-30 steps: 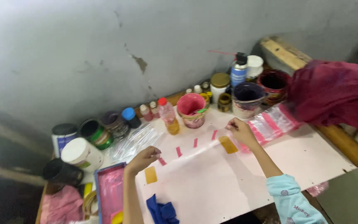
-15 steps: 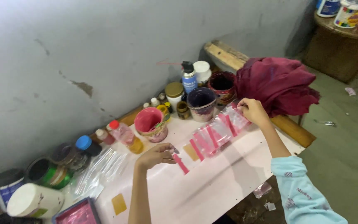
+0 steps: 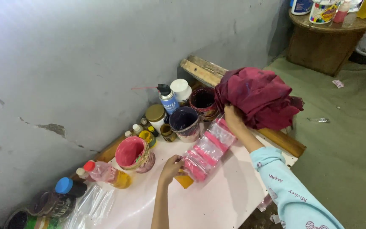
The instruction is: Cleaning a workbench with a cloth and then organizing small plastic bags by laying them out in a row.
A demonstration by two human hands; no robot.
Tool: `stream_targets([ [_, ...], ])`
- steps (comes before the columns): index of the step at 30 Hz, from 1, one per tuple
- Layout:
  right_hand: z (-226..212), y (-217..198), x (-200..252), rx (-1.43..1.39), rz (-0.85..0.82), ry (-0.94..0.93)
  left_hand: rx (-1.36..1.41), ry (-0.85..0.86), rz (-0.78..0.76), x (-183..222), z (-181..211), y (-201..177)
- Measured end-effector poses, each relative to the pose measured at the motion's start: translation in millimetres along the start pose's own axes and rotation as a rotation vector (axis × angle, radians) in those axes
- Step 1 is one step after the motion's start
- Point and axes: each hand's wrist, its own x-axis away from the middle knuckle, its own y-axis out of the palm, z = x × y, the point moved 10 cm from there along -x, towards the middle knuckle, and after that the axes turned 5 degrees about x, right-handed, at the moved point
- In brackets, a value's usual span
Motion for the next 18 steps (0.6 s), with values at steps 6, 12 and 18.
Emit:
stream_targets([
  [6, 10, 33, -24, -0.044, -0.138, 0.128, -0.175, 0.018, 0.162, 2, 11, -11],
  [12, -9, 1, -4, -0.021, -0.167, 0.062, -0.322, 0.014, 0.224, 15, 28, -11],
  [18, -29, -39, 17, -0.025, -0.176, -0.008, -0.409, 0.153, 0.277, 8, 38, -23],
])
